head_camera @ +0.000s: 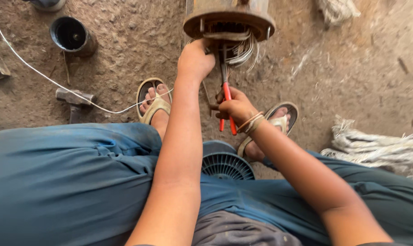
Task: The person sits on the ground and uses pliers to cut multiple white wires protruding from a cylindrical metal object. The person repeatedly pulls, positions, and cuts the wires one by one.
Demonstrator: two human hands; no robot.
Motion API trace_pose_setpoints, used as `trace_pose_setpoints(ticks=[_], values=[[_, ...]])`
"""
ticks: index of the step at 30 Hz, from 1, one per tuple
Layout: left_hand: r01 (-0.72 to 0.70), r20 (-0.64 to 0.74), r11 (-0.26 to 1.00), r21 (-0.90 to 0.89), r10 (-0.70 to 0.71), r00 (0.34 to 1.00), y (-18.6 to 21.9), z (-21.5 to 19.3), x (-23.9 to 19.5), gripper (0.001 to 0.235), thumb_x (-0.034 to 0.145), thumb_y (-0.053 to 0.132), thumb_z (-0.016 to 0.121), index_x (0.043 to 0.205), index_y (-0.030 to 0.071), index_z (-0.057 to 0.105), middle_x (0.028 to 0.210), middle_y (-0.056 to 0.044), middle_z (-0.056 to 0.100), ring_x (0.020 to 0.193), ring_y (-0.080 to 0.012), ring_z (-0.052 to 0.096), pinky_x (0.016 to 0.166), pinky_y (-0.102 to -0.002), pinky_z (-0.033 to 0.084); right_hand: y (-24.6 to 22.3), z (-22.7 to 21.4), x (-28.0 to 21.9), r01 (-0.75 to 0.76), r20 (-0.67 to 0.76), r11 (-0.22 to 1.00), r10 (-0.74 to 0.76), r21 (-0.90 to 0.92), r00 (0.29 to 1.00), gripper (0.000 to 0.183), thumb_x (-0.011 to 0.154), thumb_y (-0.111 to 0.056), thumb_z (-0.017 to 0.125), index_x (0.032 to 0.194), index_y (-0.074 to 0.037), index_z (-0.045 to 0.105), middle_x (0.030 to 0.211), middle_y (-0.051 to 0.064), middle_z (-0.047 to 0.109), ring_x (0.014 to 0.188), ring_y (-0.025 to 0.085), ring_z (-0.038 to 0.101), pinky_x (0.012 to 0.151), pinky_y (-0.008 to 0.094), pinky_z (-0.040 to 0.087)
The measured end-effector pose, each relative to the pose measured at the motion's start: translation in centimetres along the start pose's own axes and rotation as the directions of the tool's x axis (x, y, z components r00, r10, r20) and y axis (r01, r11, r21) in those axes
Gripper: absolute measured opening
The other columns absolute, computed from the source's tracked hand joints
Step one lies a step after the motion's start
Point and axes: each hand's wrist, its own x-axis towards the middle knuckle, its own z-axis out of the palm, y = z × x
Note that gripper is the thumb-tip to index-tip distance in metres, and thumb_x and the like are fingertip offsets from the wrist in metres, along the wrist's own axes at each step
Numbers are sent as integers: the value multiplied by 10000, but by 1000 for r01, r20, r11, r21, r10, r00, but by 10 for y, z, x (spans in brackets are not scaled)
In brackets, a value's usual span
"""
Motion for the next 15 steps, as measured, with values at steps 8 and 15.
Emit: trace_pose_setpoints(ticks=[8, 15], values=[[-76, -29, 996, 47, 77, 997, -3, 3, -4, 354, 851, 252, 639, 1194, 240, 724, 1087, -166, 730, 1054, -375, 675, 914, -468, 537, -11, 13, 20, 24, -129, 955, -65, -295, 990, 245, 746, 37, 696, 956, 8, 573, 777, 128, 611, 656, 234, 608, 561, 359, 500], [-99, -41, 991, 92, 103, 994, -7, 7, -3, 337, 857, 268, 646, 1181, 234, 731, 1068, -178, 724, 1041, -389, 670, 901, -481, 534, -11, 29, 4, -25, -394, 817, -250, -576, 884, 525, 697, -117, 723, 1152, 47, 520, 906, 181, 700, 746, 237, 689, 708, 343, 564]])
